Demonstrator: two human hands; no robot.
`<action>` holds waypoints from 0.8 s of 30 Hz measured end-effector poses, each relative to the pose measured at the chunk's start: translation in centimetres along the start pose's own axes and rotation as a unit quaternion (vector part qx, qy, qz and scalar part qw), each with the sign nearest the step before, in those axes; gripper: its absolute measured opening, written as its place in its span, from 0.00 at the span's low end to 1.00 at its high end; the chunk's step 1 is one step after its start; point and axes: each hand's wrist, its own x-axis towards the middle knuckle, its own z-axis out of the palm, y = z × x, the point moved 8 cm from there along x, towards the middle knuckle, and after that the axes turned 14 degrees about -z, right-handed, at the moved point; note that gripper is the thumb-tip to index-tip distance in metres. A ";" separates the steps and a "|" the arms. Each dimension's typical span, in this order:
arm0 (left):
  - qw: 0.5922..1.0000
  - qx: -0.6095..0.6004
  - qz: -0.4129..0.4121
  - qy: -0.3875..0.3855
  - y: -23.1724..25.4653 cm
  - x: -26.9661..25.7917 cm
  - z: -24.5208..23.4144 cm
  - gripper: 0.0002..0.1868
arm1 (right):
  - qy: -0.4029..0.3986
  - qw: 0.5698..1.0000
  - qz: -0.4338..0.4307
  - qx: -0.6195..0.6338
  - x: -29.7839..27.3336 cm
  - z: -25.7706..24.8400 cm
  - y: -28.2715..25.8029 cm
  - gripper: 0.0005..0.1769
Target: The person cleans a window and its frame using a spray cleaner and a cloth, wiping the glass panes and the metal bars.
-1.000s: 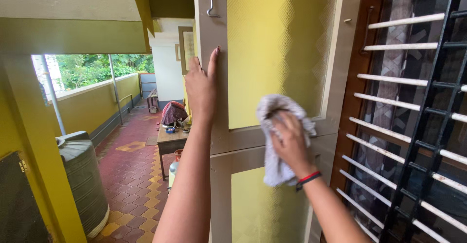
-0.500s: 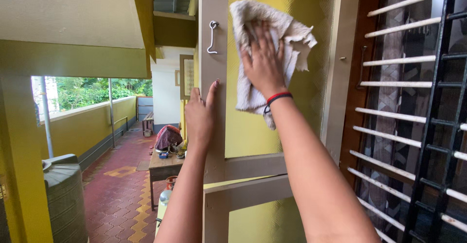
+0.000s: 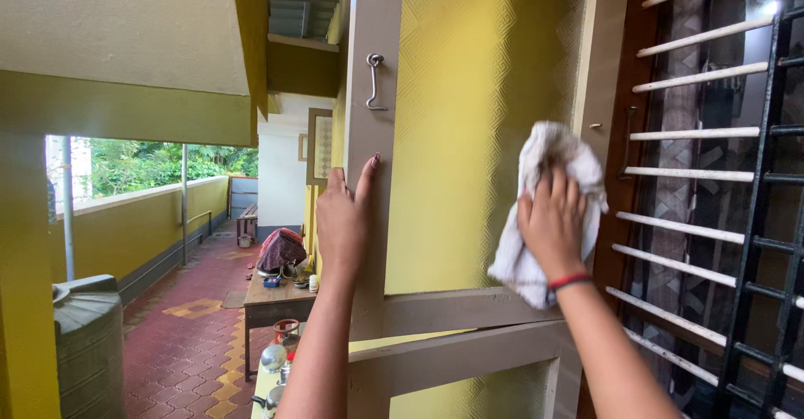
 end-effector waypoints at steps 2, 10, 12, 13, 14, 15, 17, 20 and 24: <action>1.000 0.014 -0.004 0.008 0.0 0.0 0.0 0.34 | -0.038 0.999 0.012 0.017 -5.4 -0.9 -2.4 0.30; 0.999 0.028 0.007 0.015 -0.2 0.1 0.1 0.36 | -0.055 0.967 -0.159 0.193 -4.6 -2.8 -11.8 0.26; 1.000 0.010 0.018 0.011 -0.2 0.1 -0.1 0.36 | -0.048 0.970 -0.143 0.190 1.3 -1.7 -14.1 0.29; 1.000 0.004 0.019 0.007 -0.3 0.1 -0.1 0.36 | -0.030 0.974 -0.138 0.178 4.8 -1.3 -14.6 0.29; 1.000 -0.003 0.021 0.002 -0.3 0.3 0.0 0.36 | 0.012 0.977 -0.126 0.171 8.5 -1.3 -14.8 0.31; 1.000 0.006 0.017 0.005 -0.4 0.6 0.0 0.36 | 0.054 0.978 -0.114 0.163 11.9 -1.5 -14.6 0.33; 1.000 0.024 0.006 0.010 -0.7 1.0 0.1 0.36 | 0.093 0.982 -0.086 0.143 17.5 -1.8 -13.4 0.35; 1.000 0.008 -0.015 -0.004 -1.1 1.5 0.3 0.36 | 0.073 0.986 -0.036 0.143 24.3 -0.8 -11.6 0.33; 0.999 0.027 -0.020 0.008 -1.8 1.6 0.5 0.36 | 0.100 0.986 -0.034 0.129 27.9 -1.2 -10.1 0.32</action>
